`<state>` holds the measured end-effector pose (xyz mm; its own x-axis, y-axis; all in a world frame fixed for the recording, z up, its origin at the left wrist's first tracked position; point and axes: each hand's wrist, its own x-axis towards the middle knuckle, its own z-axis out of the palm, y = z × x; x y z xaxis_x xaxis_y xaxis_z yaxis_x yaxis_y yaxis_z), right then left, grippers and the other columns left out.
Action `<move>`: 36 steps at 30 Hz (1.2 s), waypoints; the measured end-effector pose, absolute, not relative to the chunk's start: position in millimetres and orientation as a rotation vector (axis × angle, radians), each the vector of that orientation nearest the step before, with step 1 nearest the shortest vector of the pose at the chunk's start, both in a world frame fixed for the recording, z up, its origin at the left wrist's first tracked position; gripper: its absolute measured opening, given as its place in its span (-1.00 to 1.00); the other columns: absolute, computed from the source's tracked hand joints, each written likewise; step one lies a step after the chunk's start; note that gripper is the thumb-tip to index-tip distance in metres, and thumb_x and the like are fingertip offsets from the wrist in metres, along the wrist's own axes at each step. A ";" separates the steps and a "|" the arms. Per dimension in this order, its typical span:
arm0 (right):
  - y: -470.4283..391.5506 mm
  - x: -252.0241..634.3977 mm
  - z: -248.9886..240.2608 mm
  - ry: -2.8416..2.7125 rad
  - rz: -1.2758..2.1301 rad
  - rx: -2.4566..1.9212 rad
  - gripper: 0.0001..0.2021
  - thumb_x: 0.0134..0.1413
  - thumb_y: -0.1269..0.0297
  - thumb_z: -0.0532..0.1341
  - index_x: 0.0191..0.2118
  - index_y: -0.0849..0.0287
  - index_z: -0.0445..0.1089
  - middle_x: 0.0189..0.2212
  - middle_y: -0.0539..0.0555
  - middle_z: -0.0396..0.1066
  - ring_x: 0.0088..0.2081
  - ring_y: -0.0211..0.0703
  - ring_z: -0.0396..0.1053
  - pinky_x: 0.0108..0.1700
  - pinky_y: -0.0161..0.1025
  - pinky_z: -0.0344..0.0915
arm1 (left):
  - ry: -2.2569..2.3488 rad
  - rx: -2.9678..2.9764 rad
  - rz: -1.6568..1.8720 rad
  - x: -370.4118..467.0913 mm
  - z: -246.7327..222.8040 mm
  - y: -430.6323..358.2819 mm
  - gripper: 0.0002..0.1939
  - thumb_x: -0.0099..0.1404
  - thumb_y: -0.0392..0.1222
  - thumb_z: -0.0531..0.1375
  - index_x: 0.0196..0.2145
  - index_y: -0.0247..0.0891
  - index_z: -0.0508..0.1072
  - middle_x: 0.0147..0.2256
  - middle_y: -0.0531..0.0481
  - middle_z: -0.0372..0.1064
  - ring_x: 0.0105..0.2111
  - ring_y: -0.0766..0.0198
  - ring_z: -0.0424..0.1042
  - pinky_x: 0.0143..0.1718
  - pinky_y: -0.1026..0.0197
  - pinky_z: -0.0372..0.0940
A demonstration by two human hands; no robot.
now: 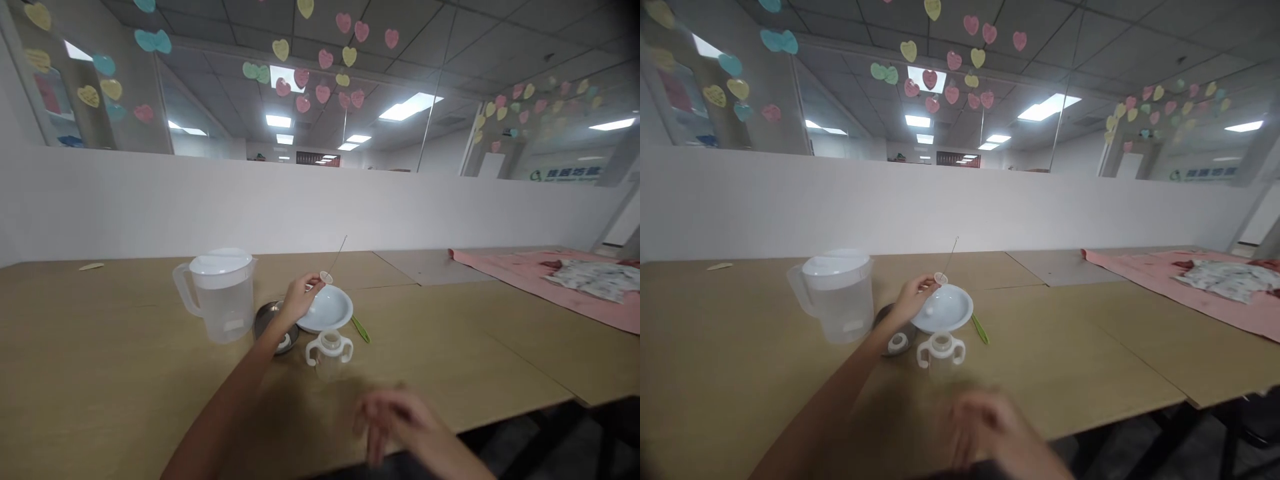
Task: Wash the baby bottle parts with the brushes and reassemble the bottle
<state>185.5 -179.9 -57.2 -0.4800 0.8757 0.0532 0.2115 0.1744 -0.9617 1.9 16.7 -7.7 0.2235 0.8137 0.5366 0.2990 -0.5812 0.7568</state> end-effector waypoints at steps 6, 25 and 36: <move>-71.4 186.5 12.6 -1.298 0.802 -0.878 -0.49 -0.14 -0.09 0.22 -0.15 0.21 0.40 -0.57 -0.01 0.37 -0.65 -0.34 0.24 -0.59 -0.33 0.24 | 1.008 2.135 1.269 3.3 -3.6 5.2 -0.80 0.14 -0.16 0.14 -0.29 -0.24 0.49 -0.26 -0.04 0.50 -0.25 0.19 0.44 -0.20 0.22 0.27; 13.4 141.0 -33.0 -1.307 0.435 -0.783 -0.56 0.03 -0.14 0.06 -0.54 0.17 0.26 -0.76 -0.13 0.08 -0.68 -0.36 0.07 -0.60 -0.37 0.05 | 1.072 2.242 1.361 11.4 -16.5 -1.9 -0.78 0.19 -0.20 0.11 -0.38 -0.13 0.58 -0.37 0.00 0.54 -0.37 0.19 0.46 -0.30 0.23 0.23; 4.6 149.4 -45.2 -1.171 0.309 -0.782 -0.53 0.11 -0.10 -0.03 -0.45 0.21 0.37 -0.71 -0.10 0.06 -0.64 -0.35 0.05 -0.56 -0.36 0.04 | 1.158 2.223 1.447 13.7 -34.8 9.6 -0.80 0.19 -0.18 0.15 -0.28 -0.14 0.56 -0.26 -0.04 0.52 -0.20 0.12 0.42 -0.13 0.15 0.22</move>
